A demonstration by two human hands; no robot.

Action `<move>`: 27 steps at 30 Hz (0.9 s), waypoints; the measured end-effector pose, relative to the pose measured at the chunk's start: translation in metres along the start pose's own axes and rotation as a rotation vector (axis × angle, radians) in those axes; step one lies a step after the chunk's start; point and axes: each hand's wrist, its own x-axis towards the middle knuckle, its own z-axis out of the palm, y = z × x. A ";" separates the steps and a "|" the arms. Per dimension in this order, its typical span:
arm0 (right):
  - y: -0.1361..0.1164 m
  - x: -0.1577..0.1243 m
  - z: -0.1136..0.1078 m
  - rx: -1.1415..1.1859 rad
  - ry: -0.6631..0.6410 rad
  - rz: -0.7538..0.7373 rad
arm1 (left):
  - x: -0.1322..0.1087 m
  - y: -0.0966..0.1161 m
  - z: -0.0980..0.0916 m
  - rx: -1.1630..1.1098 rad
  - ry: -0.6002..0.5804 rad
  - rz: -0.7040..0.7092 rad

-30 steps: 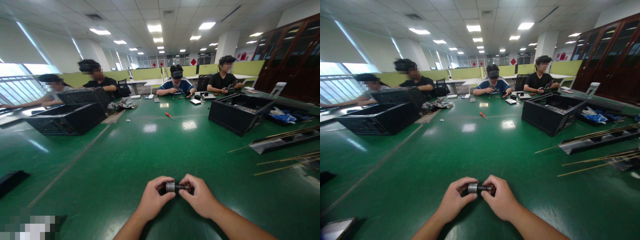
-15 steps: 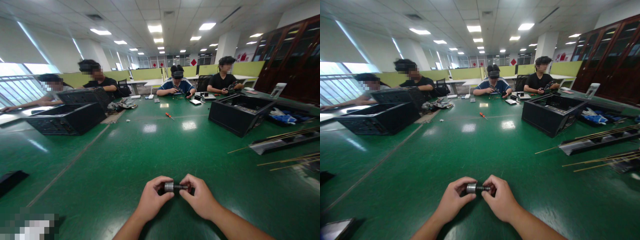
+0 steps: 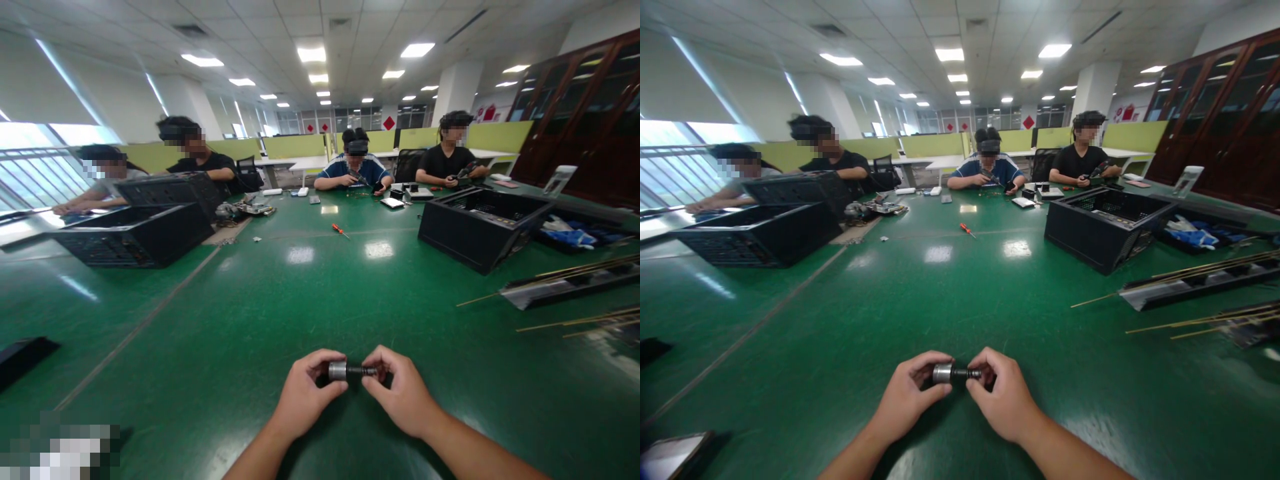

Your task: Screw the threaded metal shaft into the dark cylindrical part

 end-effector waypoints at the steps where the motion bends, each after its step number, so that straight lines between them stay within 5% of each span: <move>1: 0.000 0.000 0.000 -0.002 0.005 0.004 | 0.000 0.000 0.000 -0.001 0.005 -0.003; 27: 0.003 0.000 0.000 0.032 0.039 0.019 | 0.004 -0.006 0.002 -0.048 0.062 0.050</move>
